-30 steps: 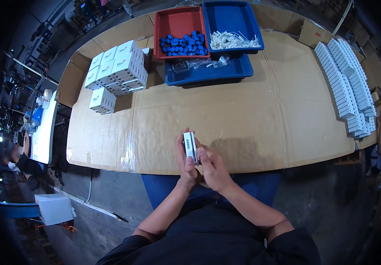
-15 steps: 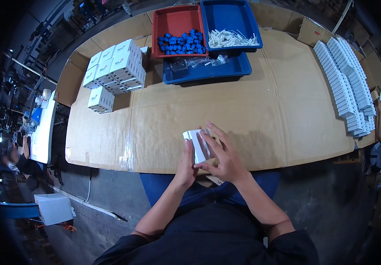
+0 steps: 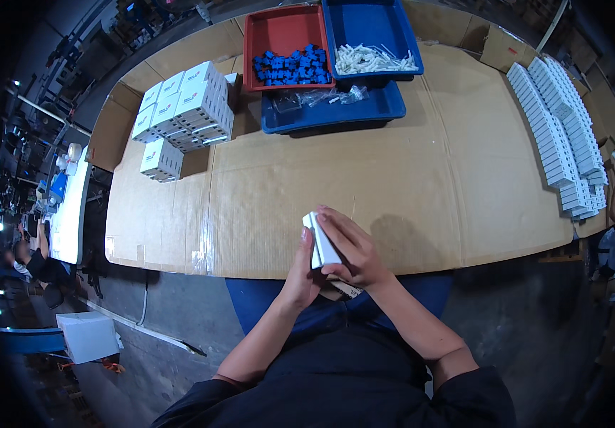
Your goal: Manually assemble and package electronic components into small cardboard boxes.
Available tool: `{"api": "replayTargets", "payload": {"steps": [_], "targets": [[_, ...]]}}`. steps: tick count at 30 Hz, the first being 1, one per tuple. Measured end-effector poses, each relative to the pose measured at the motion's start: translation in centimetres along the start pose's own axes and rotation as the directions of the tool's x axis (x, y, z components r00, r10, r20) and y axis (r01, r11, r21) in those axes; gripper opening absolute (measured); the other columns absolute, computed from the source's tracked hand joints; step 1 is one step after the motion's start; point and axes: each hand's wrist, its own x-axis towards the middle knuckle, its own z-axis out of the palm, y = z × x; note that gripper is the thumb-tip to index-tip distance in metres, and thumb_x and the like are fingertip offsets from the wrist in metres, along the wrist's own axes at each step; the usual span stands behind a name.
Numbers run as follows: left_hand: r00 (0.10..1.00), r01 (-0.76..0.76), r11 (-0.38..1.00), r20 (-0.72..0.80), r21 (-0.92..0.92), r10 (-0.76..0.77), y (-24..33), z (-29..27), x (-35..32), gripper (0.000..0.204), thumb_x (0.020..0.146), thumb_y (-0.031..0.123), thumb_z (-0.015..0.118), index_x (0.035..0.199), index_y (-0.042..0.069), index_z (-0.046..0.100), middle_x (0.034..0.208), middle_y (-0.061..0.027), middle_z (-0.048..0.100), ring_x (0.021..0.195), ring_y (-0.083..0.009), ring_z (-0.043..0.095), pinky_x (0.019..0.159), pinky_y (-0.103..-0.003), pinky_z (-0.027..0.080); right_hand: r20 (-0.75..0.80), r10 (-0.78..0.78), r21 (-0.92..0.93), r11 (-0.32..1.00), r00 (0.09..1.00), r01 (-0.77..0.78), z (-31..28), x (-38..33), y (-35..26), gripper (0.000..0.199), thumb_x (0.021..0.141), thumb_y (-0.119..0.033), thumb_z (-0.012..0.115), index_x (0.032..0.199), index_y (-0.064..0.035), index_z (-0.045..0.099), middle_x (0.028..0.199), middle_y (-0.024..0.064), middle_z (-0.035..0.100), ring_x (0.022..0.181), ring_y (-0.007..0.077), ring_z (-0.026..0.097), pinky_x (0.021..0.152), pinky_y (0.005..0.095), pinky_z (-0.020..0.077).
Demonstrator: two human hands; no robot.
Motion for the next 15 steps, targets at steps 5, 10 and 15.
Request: {"api": "replayTargets", "payload": {"steps": [5,10,15], "targets": [[0.809,-0.563,0.675,0.152,0.477,0.567,-0.6,0.2,0.9,0.088,0.108,0.054,0.05,0.165,-0.003,0.015,0.152,-0.0173,0.045,0.141,-0.03,0.048,0.119,-0.045,0.037,-0.136,0.391,0.479,0.83,0.91,-0.285,1.1,-0.2,-0.5,0.091,0.105,-0.07,0.031,0.147,0.0085,0.051,0.147,0.0253,0.058,0.135,0.034,0.059,0.111,0.0413,0.0459],[0.861,-0.47,0.789,0.01,0.396,0.508,0.7,1.4,0.8,0.089,0.107,0.039,0.058,0.169,0.015,-0.003,0.154,-0.0164,0.042,0.137,-0.0309,0.052,0.117,-0.047,0.041,0.039,0.528,0.597,0.668,0.849,-0.443,1.0,0.2,-1.7,0.085,0.107,-0.065,0.034,0.15,0.0065,0.049,0.157,0.0199,0.05,0.145,0.0305,0.048,0.119,0.0396,0.0368],[0.947,-0.273,0.958,-0.203,-0.089,0.251,3.1,1.2,0.4,0.069,0.11,0.057,0.025,0.166,0.016,0.021,0.148,-0.017,0.052,0.124,-0.0314,0.062,0.106,-0.046,0.051,0.009,0.389,0.278,0.884,0.921,-0.376,0.2,0.2,-0.8,0.064,0.112,-0.045,0.042,0.149,0.0072,0.051,0.156,0.0209,0.05,0.145,0.0275,0.047,0.117,0.0392,0.0381]]}}
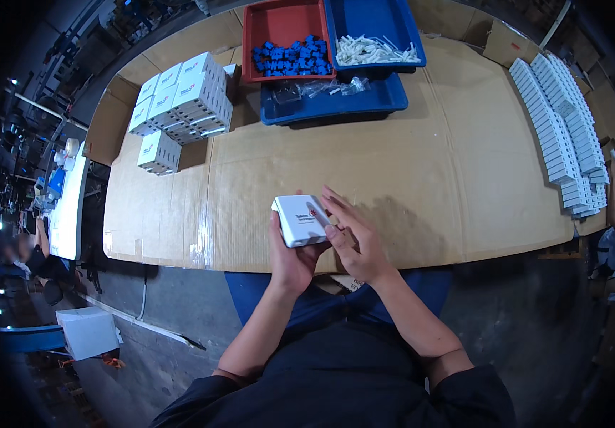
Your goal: Manually assemble and package electronic components into small cardboard boxes.
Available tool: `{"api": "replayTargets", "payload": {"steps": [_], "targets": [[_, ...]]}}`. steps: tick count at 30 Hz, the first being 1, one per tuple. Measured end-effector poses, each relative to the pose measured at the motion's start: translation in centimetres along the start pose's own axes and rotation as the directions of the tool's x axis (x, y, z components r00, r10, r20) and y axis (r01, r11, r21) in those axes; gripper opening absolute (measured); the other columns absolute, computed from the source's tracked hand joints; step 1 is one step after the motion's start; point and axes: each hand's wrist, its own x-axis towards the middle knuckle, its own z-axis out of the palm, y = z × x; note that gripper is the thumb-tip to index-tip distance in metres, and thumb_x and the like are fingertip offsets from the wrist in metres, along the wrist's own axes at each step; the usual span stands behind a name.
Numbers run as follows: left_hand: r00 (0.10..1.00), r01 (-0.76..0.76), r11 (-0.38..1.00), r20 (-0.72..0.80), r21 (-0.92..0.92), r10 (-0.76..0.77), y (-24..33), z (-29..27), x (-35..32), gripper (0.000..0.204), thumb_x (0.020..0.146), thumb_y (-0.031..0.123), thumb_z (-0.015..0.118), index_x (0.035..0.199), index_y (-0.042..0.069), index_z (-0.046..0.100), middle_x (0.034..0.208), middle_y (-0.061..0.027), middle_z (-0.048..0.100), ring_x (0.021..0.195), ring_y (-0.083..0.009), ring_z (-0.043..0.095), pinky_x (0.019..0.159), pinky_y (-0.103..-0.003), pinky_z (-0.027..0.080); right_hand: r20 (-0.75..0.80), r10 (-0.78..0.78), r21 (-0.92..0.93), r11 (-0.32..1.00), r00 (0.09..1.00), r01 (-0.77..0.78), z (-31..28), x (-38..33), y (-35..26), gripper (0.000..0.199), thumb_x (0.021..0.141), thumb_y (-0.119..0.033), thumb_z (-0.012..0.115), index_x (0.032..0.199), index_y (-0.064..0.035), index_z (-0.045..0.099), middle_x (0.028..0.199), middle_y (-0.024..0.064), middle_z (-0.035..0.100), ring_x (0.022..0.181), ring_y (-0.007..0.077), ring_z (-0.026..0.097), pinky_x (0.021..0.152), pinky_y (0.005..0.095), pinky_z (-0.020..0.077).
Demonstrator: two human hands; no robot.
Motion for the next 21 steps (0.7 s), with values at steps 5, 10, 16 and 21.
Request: {"api": "replayTargets", "payload": {"steps": [5,10,16,21], "targets": [[0.926,0.354,0.748,0.321,-0.561,-0.197,0.3,-2.0,0.9,0.06,0.11,0.045,0.033,0.15,0.002,0.045,0.143,-0.0245,0.055,0.123,-0.0341,0.061,0.101,-0.044,0.054,-0.104,0.083,0.136,0.988,0.991,-0.068,0.1,-0.5,0.7,0.039,0.108,-0.016,0.052,0.139,0.0045,0.06,0.148,0.0203,0.058,0.138,0.0289,0.055,0.114,0.0384,0.0426],[0.872,0.489,0.471,0.408,-0.734,-0.27,0.3,-2.3,1.2,0.057,0.112,0.037,0.035,0.15,-0.005,0.043,0.145,-0.0288,0.054,0.123,-0.0382,0.062,0.108,-0.048,0.053,-0.195,0.144,0.248,0.964,0.97,-0.094,0.1,-0.3,0.5,0.032,0.106,-0.004,0.052,0.134,0.0047,0.063,0.139,0.0175,0.064,0.131,0.0236,0.06,0.111,0.0351,0.0453],[0.867,0.497,0.482,0.4,-0.722,-0.296,0.8,-1.9,1.1,0.06,0.112,0.041,0.034,0.15,-0.004,0.043,0.146,-0.0265,0.054,0.126,-0.0373,0.061,0.109,-0.049,0.051,-0.157,0.174,0.238,0.962,0.972,-0.134,-0.2,-0.3,0.3,0.032,0.106,-0.004,0.052,0.135,0.0041,0.063,0.14,0.0156,0.063,0.129,0.0216,0.061,0.11,0.0338,0.0467],[0.979,0.2,0.906,0.12,-0.374,-0.166,0.0,-0.7,0.7,0.066,0.111,0.053,0.033,0.151,0.001,0.042,0.142,-0.0205,0.057,0.124,-0.0315,0.062,0.105,-0.048,0.053,-0.141,0.084,0.095,0.993,0.986,-0.071,-0.7,-0.1,-0.5,0.038,0.102,-0.012,0.062,0.137,0.0034,0.062,0.142,0.0185,0.061,0.132,0.0272,0.06,0.112,0.0369,0.0455]]}}
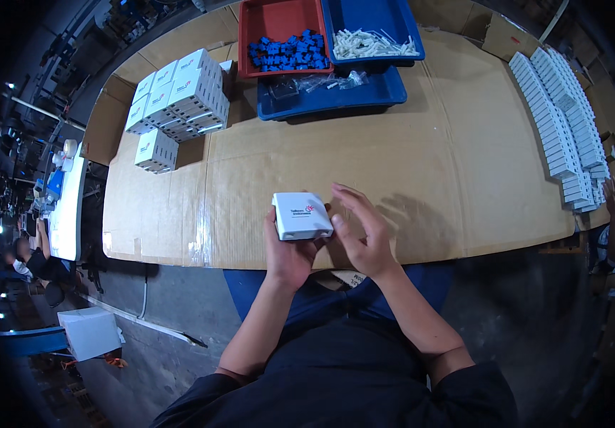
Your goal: Manually assemble and package electronic components into small cardboard boxes.
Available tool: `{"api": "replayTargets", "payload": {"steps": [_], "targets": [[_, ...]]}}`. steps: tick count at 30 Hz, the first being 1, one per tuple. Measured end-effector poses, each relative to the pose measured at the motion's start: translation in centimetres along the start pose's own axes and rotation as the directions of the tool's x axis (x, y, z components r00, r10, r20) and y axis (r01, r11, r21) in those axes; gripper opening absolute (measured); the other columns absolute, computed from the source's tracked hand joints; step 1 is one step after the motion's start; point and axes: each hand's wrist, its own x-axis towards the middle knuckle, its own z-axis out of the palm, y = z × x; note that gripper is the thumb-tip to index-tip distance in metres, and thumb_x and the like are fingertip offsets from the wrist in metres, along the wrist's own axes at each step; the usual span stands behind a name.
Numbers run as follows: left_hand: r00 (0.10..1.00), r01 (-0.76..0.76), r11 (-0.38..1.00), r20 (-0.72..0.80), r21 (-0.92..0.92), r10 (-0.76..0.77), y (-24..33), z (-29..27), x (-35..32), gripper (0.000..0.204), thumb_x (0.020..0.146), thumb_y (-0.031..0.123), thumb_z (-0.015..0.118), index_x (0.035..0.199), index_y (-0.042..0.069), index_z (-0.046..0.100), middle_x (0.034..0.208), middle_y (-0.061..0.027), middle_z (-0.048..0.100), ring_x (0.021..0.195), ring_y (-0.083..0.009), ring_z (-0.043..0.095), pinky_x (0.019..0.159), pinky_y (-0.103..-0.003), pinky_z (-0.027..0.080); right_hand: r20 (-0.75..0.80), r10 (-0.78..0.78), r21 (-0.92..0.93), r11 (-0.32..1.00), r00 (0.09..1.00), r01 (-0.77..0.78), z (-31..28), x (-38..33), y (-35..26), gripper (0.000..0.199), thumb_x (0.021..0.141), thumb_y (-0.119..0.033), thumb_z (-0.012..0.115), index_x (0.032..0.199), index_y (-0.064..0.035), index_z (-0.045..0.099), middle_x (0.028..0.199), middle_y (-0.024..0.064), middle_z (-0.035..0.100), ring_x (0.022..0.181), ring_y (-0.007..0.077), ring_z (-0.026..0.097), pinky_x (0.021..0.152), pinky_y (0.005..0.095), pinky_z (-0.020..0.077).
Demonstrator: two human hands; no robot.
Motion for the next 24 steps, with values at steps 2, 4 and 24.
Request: {"api": "replayTargets", "payload": {"steps": [2,4,24], "targets": [[0.962,-0.162,0.927,-0.156,0.338,0.225,-0.3,-0.1,-0.1,0.071,0.11,0.061,0.03,0.152,0.005,0.041,0.138,-0.0162,0.058,0.12,-0.0259,0.063,0.101,-0.045,0.055,0.119,-0.149,-0.231,0.958,0.982,0.173,0.1,0.4,-1.5,0.051,0.095,-0.018,0.07,0.141,0.0024,0.06,0.145,0.0213,0.058,0.136,0.0343,0.057,0.115,0.0419,0.0436],[0.966,-0.125,0.912,-0.16,0.389,0.201,-0.5,0.3,-0.2,0.071,0.11,0.062,0.029,0.151,0.005,0.041,0.137,-0.0158,0.057,0.121,-0.0248,0.063,0.1,-0.043,0.055,0.169,-0.186,-0.252,0.941,0.968,0.224,0.6,0.2,-1.2,0.051,0.095,-0.016,0.069,0.141,0.0024,0.06,0.147,0.021,0.058,0.136,0.0346,0.057,0.114,0.0425,0.0446],[0.922,-0.189,0.819,-0.189,0.541,0.338,-3.5,-0.8,0.2,0.048,0.112,0.051,0.041,0.108,0.007,0.06,0.087,0.0013,0.059,0.073,-0.0055,0.054,0.062,-0.024,0.045,0.171,-0.421,-0.475,0.757,0.891,0.449,2.2,-1.1,1.5,0.036,0.098,-0.002,0.058,0.132,0.0092,0.062,0.125,0.0207,0.072,0.107,0.0328,0.075,0.087,0.0383,0.0632]]}}
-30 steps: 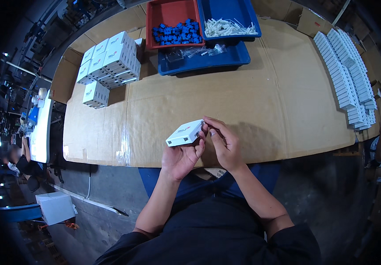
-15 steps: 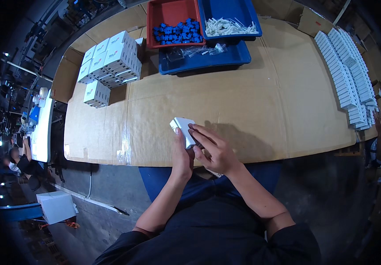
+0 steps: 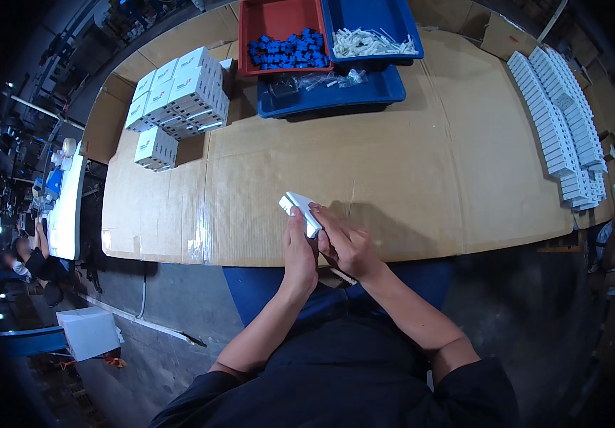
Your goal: Manually assemble and package electronic components into small cardboard boxes.
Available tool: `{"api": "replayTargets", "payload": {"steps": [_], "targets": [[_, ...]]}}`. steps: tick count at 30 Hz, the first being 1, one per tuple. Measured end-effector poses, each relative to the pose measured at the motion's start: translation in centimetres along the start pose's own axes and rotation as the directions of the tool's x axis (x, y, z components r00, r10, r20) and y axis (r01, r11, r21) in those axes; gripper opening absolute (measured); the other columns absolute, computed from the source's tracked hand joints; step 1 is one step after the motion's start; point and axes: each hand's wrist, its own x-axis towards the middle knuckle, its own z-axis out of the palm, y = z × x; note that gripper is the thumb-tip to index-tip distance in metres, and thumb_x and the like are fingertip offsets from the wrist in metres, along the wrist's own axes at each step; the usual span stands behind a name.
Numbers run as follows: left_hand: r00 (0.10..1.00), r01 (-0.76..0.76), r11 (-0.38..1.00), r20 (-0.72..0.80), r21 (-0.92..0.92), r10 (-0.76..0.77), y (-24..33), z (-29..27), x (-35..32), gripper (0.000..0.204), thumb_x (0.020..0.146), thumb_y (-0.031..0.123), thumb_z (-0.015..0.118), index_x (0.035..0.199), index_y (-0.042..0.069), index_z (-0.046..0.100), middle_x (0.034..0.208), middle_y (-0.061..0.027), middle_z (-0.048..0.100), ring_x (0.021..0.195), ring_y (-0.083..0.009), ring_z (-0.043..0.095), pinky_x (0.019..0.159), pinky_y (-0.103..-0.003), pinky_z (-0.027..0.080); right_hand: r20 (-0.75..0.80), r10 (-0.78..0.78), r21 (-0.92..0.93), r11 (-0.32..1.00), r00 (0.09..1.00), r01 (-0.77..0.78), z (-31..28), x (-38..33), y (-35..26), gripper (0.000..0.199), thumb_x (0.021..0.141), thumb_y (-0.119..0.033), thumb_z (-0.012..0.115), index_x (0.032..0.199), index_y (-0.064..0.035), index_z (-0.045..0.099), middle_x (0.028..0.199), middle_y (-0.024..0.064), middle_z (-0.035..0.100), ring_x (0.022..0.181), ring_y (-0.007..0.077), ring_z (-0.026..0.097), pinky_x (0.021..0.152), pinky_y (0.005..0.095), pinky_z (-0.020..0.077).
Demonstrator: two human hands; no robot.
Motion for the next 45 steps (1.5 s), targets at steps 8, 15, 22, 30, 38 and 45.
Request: {"api": "replayTargets", "payload": {"steps": [8,15,22,30,38,45], "targets": [[0.999,-0.029,0.996,0.015,-0.088,0.03,1.7,-1.0,0.5,0.051,0.114,0.039,0.042,0.148,0.002,0.044,0.13,-0.0098,0.056,0.122,-0.017,0.054,0.108,-0.033,0.042,0.218,0.157,0.332,0.916,0.963,-0.225,-0.1,1.0,-0.6,0.042,0.104,-0.009,0.055,0.143,0.0048,0.057,0.15,0.0237,0.056,0.139,0.0354,0.056,0.114,0.0419,0.0476],[0.819,-0.548,0.787,0.377,0.285,0.433,3.5,-2.5,1.3,0.104,0.082,0.015,0.069,0.168,0.011,0.009,0.159,-0.02,0.034,0.147,-0.0349,0.039,0.124,-0.048,0.029,0.5,0.554,0.665,0.246,0.665,-0.705,-1.9,1.8,0.0,0.051,0.111,-0.034,0.053,0.146,0.0021,0.052,0.145,0.0164,0.059,0.132,0.0236,0.058,0.109,0.0367,0.0473],[0.733,-0.651,0.668,0.527,0.36,0.431,2.4,-2.6,1.8,0.106,0.084,0.023,0.071,0.166,0.003,0.006,0.163,-0.0219,0.027,0.154,-0.0378,0.028,0.128,-0.049,0.019,0.519,0.619,0.662,0.144,0.589,-0.736,-1.5,2.2,-0.8,0.053,0.102,-0.024,0.07,0.146,0.0016,0.052,0.132,0.0107,0.065,0.117,0.0153,0.061,0.1,0.0332,0.0508],[0.925,-0.288,0.953,0.285,0.098,0.25,2.0,-1.0,0.6,0.069,0.113,0.043,0.039,0.167,0.01,0.012,0.16,-0.0221,0.031,0.151,-0.0326,0.03,0.123,-0.046,0.026,0.185,0.443,0.583,0.669,0.877,-0.461,0.9,0.6,-1.5,0.057,0.093,-0.009,0.076,0.147,-0.0023,0.057,0.153,0.0171,0.054,0.143,0.0299,0.052,0.118,0.039,0.0407],[0.854,-0.463,0.879,0.323,0.118,0.407,2.3,-0.8,0.7,0.082,0.108,0.06,0.042,0.165,0.005,0.019,0.158,-0.0212,0.037,0.149,-0.0306,0.034,0.123,-0.045,0.026,0.091,0.183,0.22,0.955,0.979,-0.199,0.9,0.3,-2.1,0.054,0.104,-0.019,0.062,0.153,0.0013,0.049,0.16,0.0222,0.045,0.146,0.0399,0.047,0.113,0.0433,0.0479],[0.831,-0.509,0.853,0.323,0.115,0.453,1.9,-0.9,-0.2,0.092,0.104,0.066,0.044,0.163,0.0,0.02,0.155,-0.0196,0.041,0.146,-0.0296,0.038,0.121,-0.042,0.029,0.018,0.224,0.384,0.898,0.974,-0.214,1.2,-0.1,-3.3,0.053,0.109,-0.024,0.054,0.154,0.0031,0.046,0.158,0.0293,0.045,0.137,0.0429,0.055,0.104,0.041,0.055]]}}
